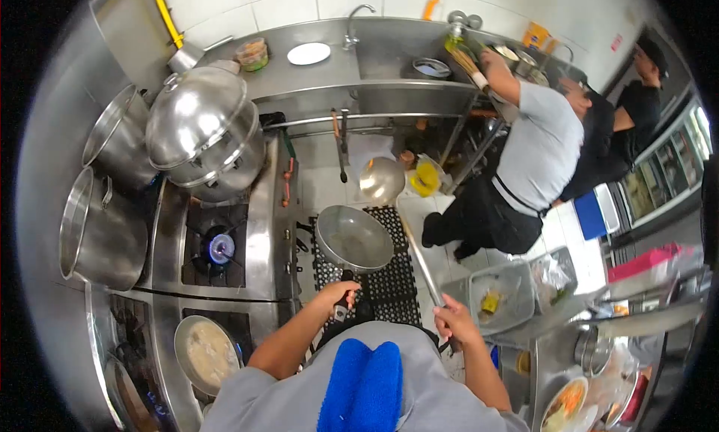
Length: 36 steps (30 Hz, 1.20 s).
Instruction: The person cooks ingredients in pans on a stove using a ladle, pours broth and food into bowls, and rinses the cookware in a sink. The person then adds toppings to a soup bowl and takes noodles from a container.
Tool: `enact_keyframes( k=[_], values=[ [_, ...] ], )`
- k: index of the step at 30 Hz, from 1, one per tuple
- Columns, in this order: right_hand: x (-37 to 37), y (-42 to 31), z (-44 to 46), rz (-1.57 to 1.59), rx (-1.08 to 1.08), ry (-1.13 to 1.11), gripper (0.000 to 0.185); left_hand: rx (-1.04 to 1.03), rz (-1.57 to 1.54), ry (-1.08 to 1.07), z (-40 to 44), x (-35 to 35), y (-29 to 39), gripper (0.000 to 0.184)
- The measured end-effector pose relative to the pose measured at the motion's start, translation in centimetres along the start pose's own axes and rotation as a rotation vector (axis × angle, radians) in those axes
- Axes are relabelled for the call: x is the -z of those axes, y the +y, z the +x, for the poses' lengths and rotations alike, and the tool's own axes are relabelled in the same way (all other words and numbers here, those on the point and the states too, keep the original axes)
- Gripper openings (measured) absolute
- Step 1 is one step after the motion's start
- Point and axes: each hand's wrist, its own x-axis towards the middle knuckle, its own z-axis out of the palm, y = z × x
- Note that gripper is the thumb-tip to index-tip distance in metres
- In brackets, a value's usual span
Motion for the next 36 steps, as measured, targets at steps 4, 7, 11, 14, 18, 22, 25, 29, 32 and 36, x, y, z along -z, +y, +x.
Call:
enact_keyframes(
  k=[4, 7, 11, 14, 18, 22, 25, 29, 32, 36],
  values=[
    [-2.0, -9.3, 8.4, -0.045, 0.110, 0.001, 0.021, -0.104, -0.035, -0.052, -2.4, -0.5, 4.5, 0.019],
    [-1.8, -16.0, 15.7, -0.191, 0.243, 0.044, 0.016, -0.235, 0.011, -0.069, -4.1, -1.8, 8.0, 0.022],
    [-1.1, -25.9, 26.1, -0.469, 0.420, 0.120, 0.018, -0.325, 0.057, -0.092, -3.3, -3.0, 13.4, 0.027],
    [-0.3, -33.3, 34.6, -0.499, 0.376, 0.098, 0.026, -0.362, 0.017, -0.116, -3.5, -5.6, 18.8, 0.022],
    [0.4, -41.7, 46.2, -0.531, 0.359, 0.093, 0.041, -0.420, -0.071, -0.128, -2.3, -8.8, 26.3, 0.020],
    [0.2, -48.6, 53.3, -0.799, 0.349, 0.148, 0.058, -0.430, -0.053, -0.102, -1.1, -11.8, 33.3, 0.020],
    [0.7, -52.2, 54.6, -1.080, 0.455, 0.129, 0.056, -0.396, -0.062, -0.125, -0.6, -13.7, 38.1, 0.021],
    [4.2, -55.8, 52.0, -1.141, 0.434, -0.014, 0.053, -0.380, -0.046, -0.157, 1.3, -15.6, 43.5, 0.021],
    [5.2, -57.2, 50.7, -1.078, 0.347, -0.004, 0.054, -0.324, -0.069, -0.168, 3.6, -16.4, 47.8, 0.021],
    [5.6, -57.3, 50.6, -1.046, 0.347, 0.101, 0.052, -0.321, 0.001, -0.315, 8.7, -16.4, 52.8, 0.025]
  ],
)
